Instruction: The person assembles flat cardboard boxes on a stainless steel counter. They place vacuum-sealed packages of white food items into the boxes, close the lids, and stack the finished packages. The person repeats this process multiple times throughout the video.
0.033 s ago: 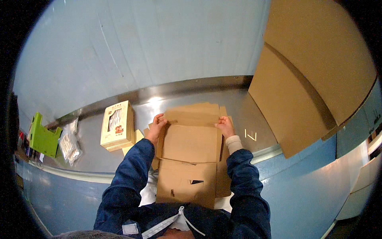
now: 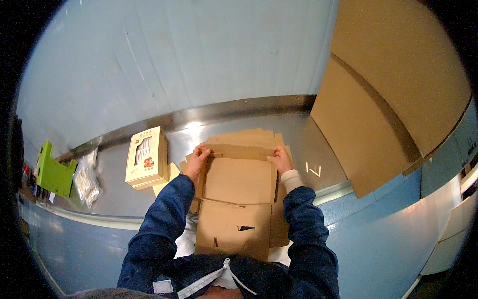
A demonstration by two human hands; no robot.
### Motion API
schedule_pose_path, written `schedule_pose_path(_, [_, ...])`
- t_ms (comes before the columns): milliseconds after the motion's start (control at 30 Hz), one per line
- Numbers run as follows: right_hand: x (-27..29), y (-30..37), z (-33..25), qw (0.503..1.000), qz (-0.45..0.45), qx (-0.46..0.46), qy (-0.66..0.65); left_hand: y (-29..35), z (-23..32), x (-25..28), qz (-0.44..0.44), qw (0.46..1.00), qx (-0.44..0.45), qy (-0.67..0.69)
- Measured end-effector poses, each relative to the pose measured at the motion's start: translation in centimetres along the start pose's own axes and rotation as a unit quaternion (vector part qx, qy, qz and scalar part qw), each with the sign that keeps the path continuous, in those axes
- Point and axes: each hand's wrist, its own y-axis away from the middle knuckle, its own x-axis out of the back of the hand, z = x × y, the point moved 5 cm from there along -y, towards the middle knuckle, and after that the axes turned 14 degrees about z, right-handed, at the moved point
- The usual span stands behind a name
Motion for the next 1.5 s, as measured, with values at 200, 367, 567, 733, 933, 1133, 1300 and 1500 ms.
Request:
schedule_pose_path(200, [-1.0, 0.4, -4.0, 0.854, -0.104, 0.178, 0.477, 0.8, 3.1, -1.3, -0.111, 0.984, 0.071, -0.124])
schedule_pose_path(367, [-4.1, 1.6, -6.4, 0.771, -0.269, 0.119, 0.564, 0.9, 5.6, -1.6, -0.349, 0.851, -0.083, -0.382])
schedule_pose_path(567, [-7.0, 2.9, -3.9, 0.616, -0.202, 0.341, 0.681, 2.5, 2.6, -8.6, -0.189, 0.605, -0.406, -0.658])
schedule_pose_path(733, [-6.9, 2.4, -3.3, 0.604, -0.144, 0.378, 0.687, 2.2, 1.6, -9.7, -0.147, 0.597, -0.442, -0.652])
schedule_pose_path(933, [-6.2, 2.5, -3.5, 0.582, -0.121, 0.425, 0.683, 5.3, 5.4, -5.0, -0.034, 0.747, -0.456, -0.483])
schedule_pose_path(1133, [-3.7, 0.5, -3.7, 0.635, -0.133, 0.366, 0.667, 9.3, 6.9, 14.5, 0.063, 0.951, -0.203, -0.226])
schedule_pose_path(1300, [-3.5, -1.0, -2.5, 0.578, -0.147, 0.407, 0.692, 6.9, 2.7, 39.5, 0.440, 0.895, -0.031, 0.074])
schedule_pose_path(1500, [-2.4, -1.3, -1.0, 0.482, -0.091, 0.373, 0.787, 3.0, 0.6, 52.6, 0.559, 0.803, 0.057, 0.200])
